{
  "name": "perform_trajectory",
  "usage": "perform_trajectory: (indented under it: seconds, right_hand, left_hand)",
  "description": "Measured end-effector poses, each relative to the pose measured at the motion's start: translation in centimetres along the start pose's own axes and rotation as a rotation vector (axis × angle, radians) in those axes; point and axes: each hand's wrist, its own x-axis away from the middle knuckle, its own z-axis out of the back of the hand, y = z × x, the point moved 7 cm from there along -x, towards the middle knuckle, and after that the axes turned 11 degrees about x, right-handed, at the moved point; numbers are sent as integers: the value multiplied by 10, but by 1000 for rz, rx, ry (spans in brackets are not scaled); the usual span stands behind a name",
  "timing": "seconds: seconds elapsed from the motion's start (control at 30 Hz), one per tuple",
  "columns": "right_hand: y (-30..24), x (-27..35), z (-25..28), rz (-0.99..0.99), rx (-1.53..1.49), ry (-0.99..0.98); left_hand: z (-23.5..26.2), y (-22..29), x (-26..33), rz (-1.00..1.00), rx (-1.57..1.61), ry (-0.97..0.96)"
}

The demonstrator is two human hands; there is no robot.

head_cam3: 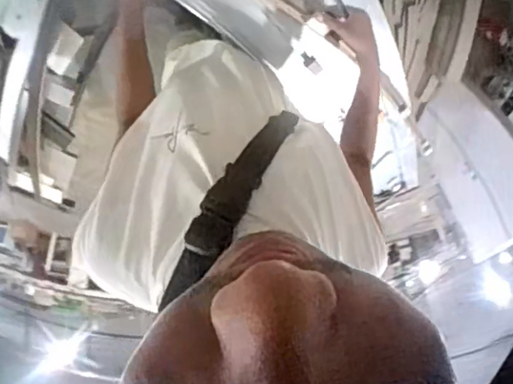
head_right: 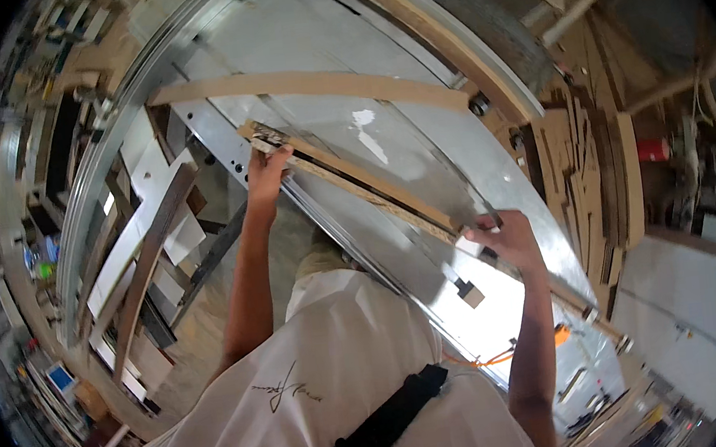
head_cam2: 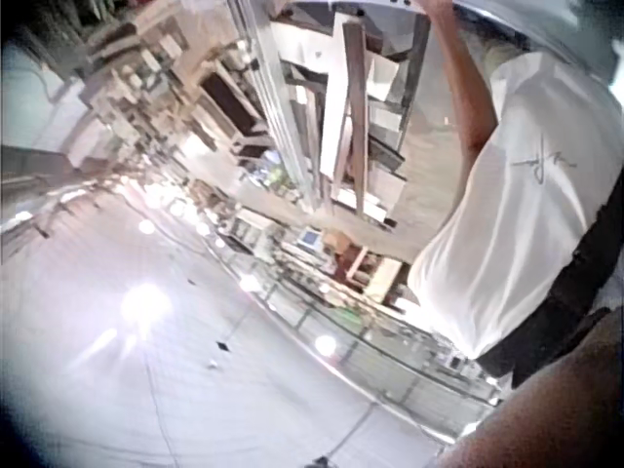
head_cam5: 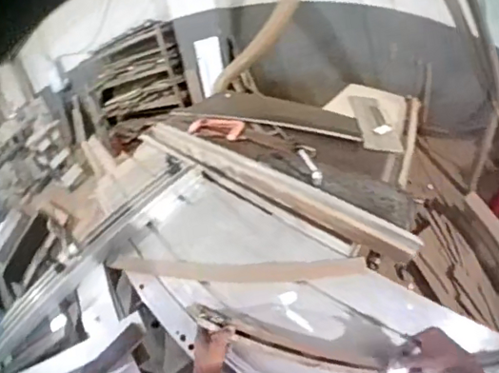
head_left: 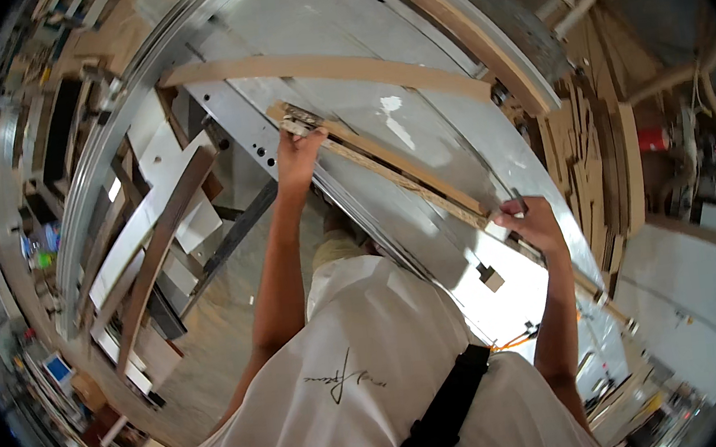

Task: The person uses a hand scraper to remove excess adhesive and debris from the edges of curved and straight wooden furniture components on a industrial workbench.

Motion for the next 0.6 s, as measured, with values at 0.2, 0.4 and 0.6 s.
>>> perform_trajectory:
  seconds: [0.2, 0.4, 0.6]
  right_hand:
    - [-16, 44, -6, -412, -1093, 63]
    - [-75, 101, -83, -551, -1154, -115]
    - [-104, 82, -72, -325, -1260, -335]
  left_hand:
    - [5, 34, -4, -410, -219, 19]
    - [4, 24, -11, -278, 49, -81]
    - [13, 18, -20, -276, -11, -107]
